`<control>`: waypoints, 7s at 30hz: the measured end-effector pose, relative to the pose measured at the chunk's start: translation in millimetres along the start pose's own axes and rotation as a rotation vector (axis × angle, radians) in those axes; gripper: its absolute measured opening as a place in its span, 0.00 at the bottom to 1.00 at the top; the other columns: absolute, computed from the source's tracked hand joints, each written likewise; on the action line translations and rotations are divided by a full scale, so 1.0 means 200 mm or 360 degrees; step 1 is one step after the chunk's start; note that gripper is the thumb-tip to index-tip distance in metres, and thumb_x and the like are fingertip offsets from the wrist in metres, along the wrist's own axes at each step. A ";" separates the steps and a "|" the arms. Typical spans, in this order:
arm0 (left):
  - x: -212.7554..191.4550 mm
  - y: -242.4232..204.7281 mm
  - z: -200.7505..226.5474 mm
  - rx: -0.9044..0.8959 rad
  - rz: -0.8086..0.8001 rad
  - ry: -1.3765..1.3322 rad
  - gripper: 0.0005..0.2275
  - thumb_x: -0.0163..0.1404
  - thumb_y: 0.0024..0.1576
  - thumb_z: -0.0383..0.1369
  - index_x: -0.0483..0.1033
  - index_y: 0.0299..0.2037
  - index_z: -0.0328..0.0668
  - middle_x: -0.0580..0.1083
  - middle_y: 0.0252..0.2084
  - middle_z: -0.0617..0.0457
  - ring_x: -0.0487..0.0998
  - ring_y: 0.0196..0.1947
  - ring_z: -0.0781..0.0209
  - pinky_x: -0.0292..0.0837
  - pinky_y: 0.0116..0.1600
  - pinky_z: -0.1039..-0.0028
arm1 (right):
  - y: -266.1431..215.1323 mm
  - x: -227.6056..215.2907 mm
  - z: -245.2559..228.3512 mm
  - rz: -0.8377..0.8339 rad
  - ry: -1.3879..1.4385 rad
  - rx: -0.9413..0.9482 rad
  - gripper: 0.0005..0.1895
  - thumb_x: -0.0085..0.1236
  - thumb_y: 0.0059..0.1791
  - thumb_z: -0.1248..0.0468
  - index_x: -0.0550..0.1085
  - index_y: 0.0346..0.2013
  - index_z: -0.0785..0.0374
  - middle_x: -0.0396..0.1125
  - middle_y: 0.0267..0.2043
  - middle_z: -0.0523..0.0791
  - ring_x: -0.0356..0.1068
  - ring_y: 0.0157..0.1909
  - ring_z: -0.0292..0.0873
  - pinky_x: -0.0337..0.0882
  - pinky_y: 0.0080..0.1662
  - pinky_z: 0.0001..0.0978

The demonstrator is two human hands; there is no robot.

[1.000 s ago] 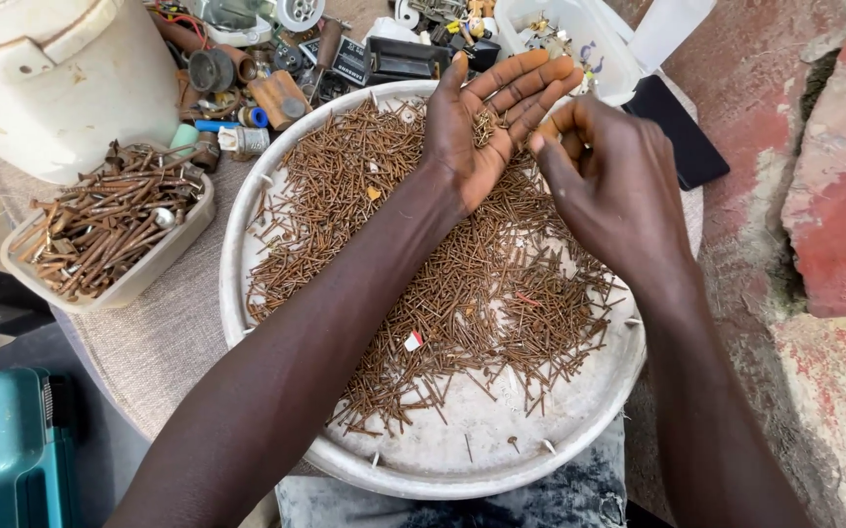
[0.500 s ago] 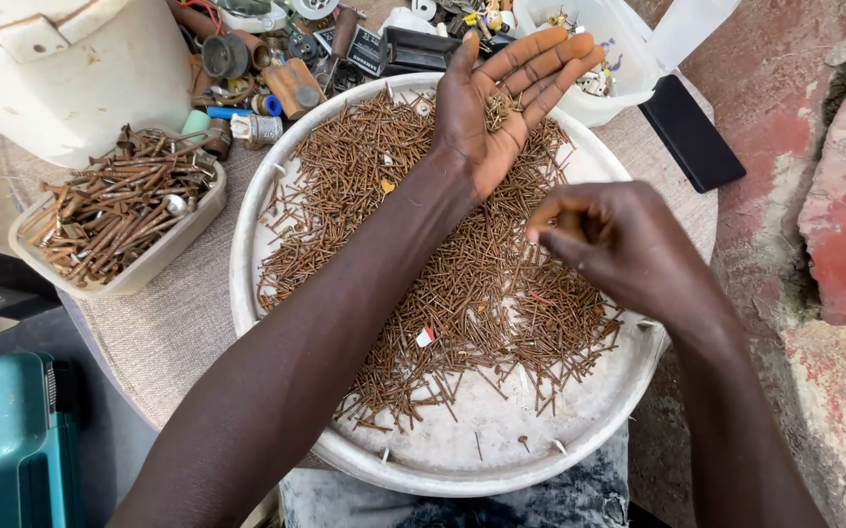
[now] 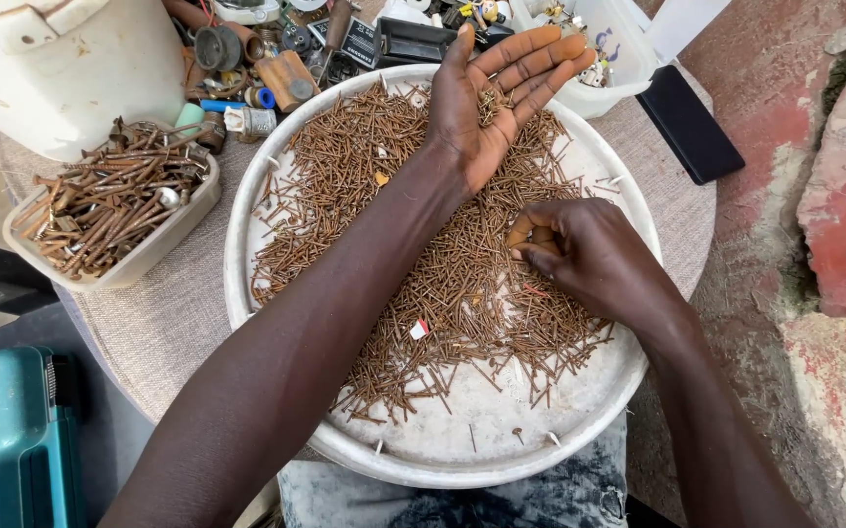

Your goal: The person sorts through a large pile of rusty nails in a white tray using their hands. They pick out specific nails and place them into a smaller container to the left.

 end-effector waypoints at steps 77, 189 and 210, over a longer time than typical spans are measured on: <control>-0.10 0.02 0.03 -0.0019 0.0028 0.0048 0.33 0.34 0.66 0.53 0.71 0.55 0.20 0.71 0.53 0.23 0.70 0.57 0.31 0.69 0.66 0.56 | 0.01 -0.02 -0.05 0.0441 0.2906 0.0449 0.24 0.37 0.48 0.64 0.66 0.55 0.74 0.66 0.54 0.58 0.67 0.59 0.54 0.61 0.64 0.45; 0.57 -1.03 0.29 -0.0106 -0.0032 0.3082 0.21 0.39 0.61 0.43 0.68 0.61 0.43 0.63 0.68 0.45 0.55 0.72 0.47 0.52 0.67 0.44 | 0.80 -0.66 0.24 0.0253 0.0568 0.0263 0.25 0.52 0.58 0.56 0.65 0.17 0.56 0.57 0.16 0.42 0.47 0.15 0.35 0.47 0.21 0.27; 0.52 -1.01 0.28 -0.0124 -0.0285 0.3262 0.23 0.46 0.60 0.37 0.64 0.63 0.34 0.60 0.70 0.45 0.55 0.71 0.45 0.51 0.68 0.53 | -0.09 -0.34 0.05 0.0265 0.0153 -0.0123 0.15 0.57 0.46 0.57 0.77 0.46 0.57 0.74 0.53 0.45 0.74 0.52 0.42 0.73 0.51 0.37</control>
Point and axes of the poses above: each hand's wrist, its own y-axis towards the middle knuckle, its own x-axis out of the palm, z = x × y, the point moved 1 cm from there along y, towards the middle knuckle
